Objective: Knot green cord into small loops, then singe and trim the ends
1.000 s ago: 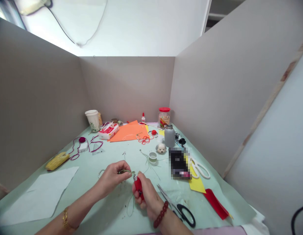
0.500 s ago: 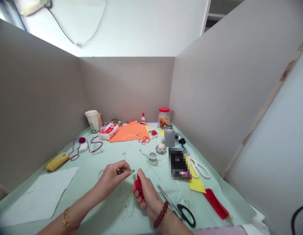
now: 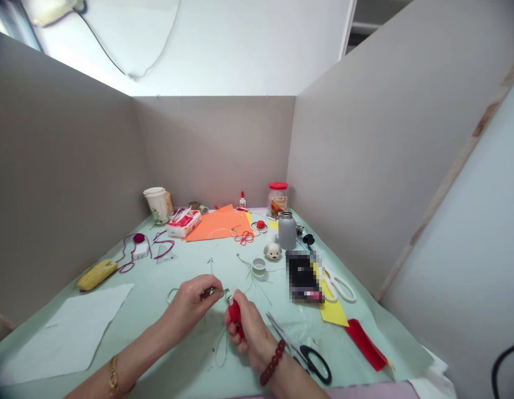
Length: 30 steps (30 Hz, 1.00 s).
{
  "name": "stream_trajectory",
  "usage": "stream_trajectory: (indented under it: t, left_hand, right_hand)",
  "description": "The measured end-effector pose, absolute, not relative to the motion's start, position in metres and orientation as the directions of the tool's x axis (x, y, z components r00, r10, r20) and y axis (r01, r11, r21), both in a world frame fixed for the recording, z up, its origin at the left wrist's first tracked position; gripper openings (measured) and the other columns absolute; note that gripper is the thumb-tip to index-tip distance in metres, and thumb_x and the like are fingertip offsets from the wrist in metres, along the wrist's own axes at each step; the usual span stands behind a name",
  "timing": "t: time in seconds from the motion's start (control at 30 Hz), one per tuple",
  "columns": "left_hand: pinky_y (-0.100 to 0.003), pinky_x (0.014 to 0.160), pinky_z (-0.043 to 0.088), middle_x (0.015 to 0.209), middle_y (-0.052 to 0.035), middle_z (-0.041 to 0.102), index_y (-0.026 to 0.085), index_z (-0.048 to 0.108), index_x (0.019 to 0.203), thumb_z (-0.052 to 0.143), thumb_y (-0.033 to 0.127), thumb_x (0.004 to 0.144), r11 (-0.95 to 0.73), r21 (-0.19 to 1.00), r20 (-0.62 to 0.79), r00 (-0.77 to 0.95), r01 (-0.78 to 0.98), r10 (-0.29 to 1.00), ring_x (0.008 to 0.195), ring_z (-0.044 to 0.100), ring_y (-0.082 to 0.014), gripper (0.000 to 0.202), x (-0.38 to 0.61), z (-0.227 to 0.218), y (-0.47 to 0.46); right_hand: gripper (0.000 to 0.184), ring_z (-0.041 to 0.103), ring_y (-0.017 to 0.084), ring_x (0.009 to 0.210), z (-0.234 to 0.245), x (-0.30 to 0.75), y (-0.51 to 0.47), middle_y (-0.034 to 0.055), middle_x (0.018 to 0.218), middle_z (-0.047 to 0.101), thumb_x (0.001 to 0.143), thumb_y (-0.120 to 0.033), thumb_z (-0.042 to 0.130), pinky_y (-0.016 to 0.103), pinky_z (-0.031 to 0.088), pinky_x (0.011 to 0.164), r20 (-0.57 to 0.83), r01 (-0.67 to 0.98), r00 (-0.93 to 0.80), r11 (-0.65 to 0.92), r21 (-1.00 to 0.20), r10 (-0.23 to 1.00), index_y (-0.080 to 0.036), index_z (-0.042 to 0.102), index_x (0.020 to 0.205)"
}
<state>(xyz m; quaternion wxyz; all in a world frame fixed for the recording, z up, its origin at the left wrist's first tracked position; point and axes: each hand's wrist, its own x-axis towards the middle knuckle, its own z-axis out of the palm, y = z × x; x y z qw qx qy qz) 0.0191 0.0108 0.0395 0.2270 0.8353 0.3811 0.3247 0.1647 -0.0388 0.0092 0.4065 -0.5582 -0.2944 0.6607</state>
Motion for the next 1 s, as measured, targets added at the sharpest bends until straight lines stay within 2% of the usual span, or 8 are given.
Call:
stream_trajectory:
  t: [1.0]
  left_hand:
    - [-0.023, 0.062, 0.036, 0.071, 0.0017, 0.055, 0.02, 0.053, 0.075, 0.046, 0.016, 0.083, -0.669, 0.549, 0.383, 0.561, 0.5, 0.734, 0.066, 0.048, -0.0131, 0.012, 0.017, 0.0382, 0.0092]
  right_hand:
    - [0.05, 0.031, 0.002, 0.035, 0.0077, 0.1671, -0.0366, -0.0044, 0.05, 0.04, 0.088, -0.053, 0.032, 0.015, 0.009, 0.035, -0.492, -0.214, -0.057, -0.492, -0.844, 0.869, -0.014, 0.05, 0.062]
